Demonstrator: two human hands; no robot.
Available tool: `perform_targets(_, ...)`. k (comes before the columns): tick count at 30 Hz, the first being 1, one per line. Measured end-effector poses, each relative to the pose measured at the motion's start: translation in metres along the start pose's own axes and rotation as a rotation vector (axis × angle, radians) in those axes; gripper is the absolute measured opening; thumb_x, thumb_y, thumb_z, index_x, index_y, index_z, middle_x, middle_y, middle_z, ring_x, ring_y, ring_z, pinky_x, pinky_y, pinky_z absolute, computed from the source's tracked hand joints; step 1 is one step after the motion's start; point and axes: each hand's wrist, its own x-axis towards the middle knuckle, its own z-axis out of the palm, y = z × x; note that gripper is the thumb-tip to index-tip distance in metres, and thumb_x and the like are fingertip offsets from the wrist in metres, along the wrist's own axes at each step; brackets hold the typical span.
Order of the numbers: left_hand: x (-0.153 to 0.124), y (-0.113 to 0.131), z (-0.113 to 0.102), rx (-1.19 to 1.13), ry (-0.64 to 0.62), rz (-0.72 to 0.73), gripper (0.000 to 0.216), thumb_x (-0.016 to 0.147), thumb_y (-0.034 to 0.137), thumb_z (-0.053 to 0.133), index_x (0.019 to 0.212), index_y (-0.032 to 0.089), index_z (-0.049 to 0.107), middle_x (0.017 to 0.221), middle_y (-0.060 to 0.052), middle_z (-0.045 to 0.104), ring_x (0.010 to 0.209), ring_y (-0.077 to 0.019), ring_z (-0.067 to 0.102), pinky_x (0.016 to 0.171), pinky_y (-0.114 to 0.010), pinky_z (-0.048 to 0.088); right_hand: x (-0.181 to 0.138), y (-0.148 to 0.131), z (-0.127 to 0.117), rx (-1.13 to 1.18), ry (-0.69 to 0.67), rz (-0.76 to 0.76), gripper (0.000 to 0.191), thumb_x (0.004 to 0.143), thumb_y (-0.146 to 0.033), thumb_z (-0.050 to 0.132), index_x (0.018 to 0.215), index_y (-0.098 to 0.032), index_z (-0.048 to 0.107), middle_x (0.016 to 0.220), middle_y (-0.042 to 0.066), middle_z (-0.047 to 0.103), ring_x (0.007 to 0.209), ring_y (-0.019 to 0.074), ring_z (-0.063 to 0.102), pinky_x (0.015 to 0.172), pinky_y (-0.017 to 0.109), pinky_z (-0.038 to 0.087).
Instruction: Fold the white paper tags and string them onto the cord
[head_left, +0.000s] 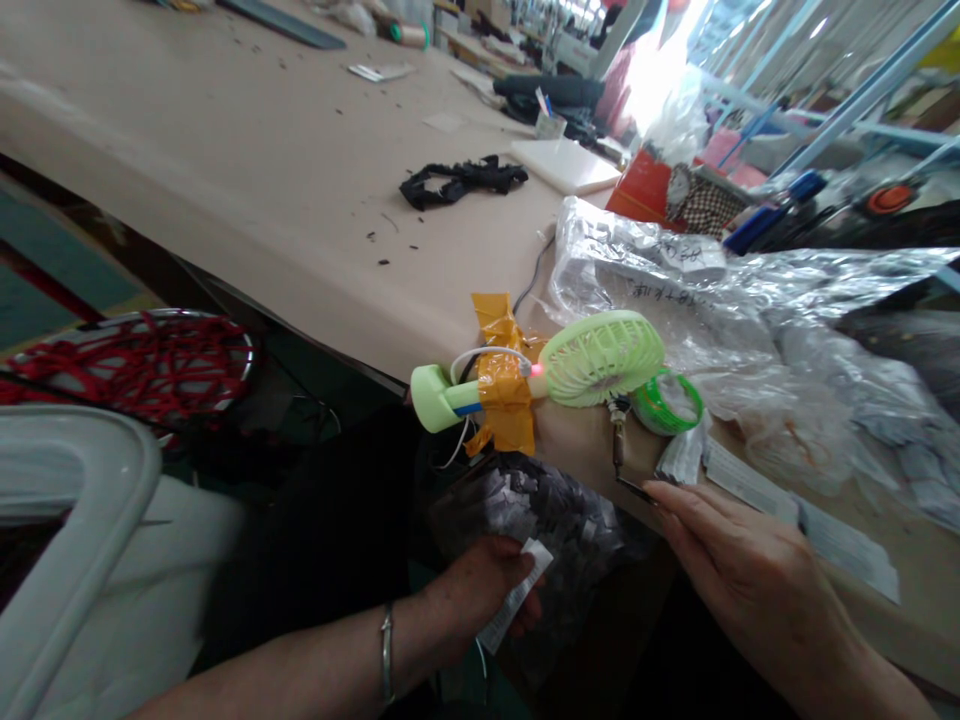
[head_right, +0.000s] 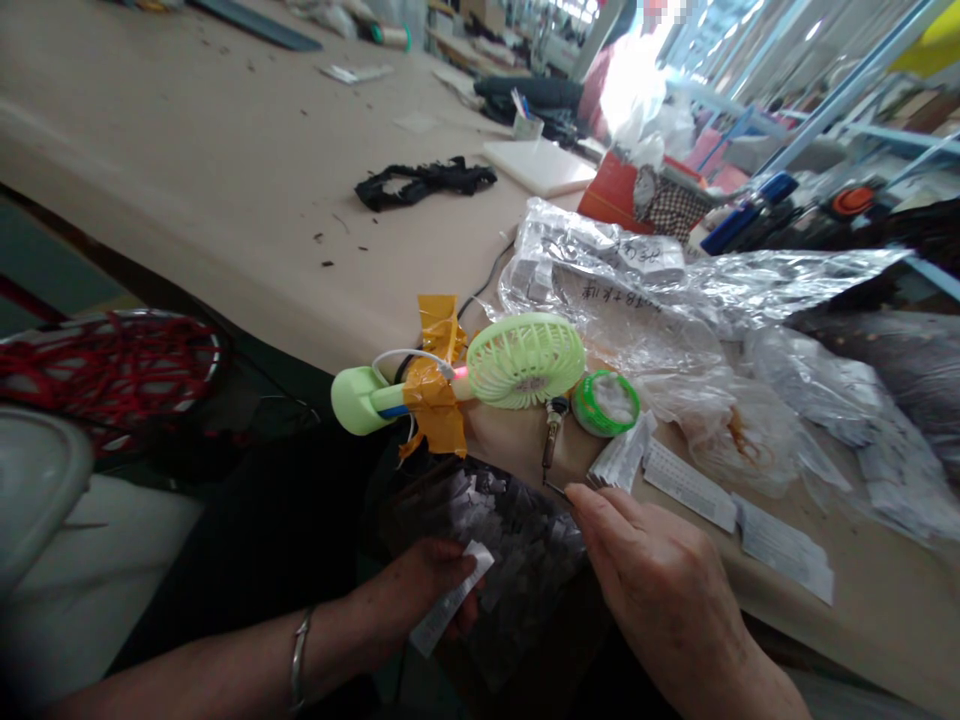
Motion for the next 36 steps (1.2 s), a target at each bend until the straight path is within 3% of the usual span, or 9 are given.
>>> perform_targets(4, 0.001, -0.001, 0.001, -0.007, 0.002, -0.011, 0.046, 0.063, 0.061, 0.064, 0.076, 0.017, 0.058, 0.056, 0.0, 0.062, 0.048, -0.0115, 0.053, 0.05, -0.025, 0.038, -0.001, -0.001, -0.004, -0.014, -0.037, -0.003, 0.019, 0.094, -0.02, 0.048, 0.105, -0.018, 0.063, 0.098, 0.008, 0.074, 0.077, 0.0186, 0.072, 0.056, 0.024, 0.052)
perform_targets(13, 0.004, -0.003, 0.0, -0.002, -0.006, -0.003, 0.049, 0.062, 0.062, 0.065, 0.078, 0.016, 0.058, 0.056, -0.001, 0.062, 0.048, -0.0124, 0.054, 0.048, -0.025, 0.038, 0.004, -0.007, -0.002, 0.081, -0.013, 0.039, 0.017, 0.092, -0.018, 0.049, 0.105, -0.019, 0.061, 0.089, 0.003, 0.073, 0.073, 0.0149, 0.072, 0.065, 0.022, 0.054)
perform_targets(20, 0.002, -0.001, 0.001, 0.001, -0.004, -0.008, 0.05, 0.061, 0.064, 0.065, 0.077, 0.016, 0.058, 0.055, -0.001, 0.06, 0.048, -0.012, 0.053, 0.048, -0.025, 0.037, -0.001, -0.004, 0.007, 0.201, 0.03, 0.216, 0.014, 0.092, -0.022, 0.048, 0.102, -0.022, 0.057, 0.075, -0.001, 0.071, 0.058, 0.0129, 0.069, 0.054, 0.019, 0.052)
perform_targets(31, 0.002, -0.002, 0.001, 0.003, 0.004, -0.011, 0.043, 0.066, 0.057, 0.064, 0.076, 0.016, 0.058, 0.057, -0.002, 0.062, 0.048, -0.0119, 0.054, 0.049, -0.025, 0.038, -0.009, -0.008, 0.02, 0.399, 0.126, 0.311, 0.014, 0.088, -0.024, 0.054, 0.1, -0.022, 0.063, 0.074, -0.002, 0.072, 0.054, 0.0115, 0.066, 0.051, 0.017, 0.051)
perform_targets(36, 0.004, -0.003, 0.001, 0.024, 0.008, -0.023, 0.038, 0.071, 0.054, 0.062, 0.075, 0.016, 0.059, 0.057, -0.002, 0.062, 0.047, -0.0115, 0.053, 0.049, -0.025, 0.038, -0.01, -0.009, 0.021, 0.456, 0.087, 0.357, 0.013, 0.089, -0.024, 0.054, 0.098, -0.023, 0.063, 0.068, -0.003, 0.069, 0.048, 0.0095, 0.061, 0.047, 0.016, 0.048)
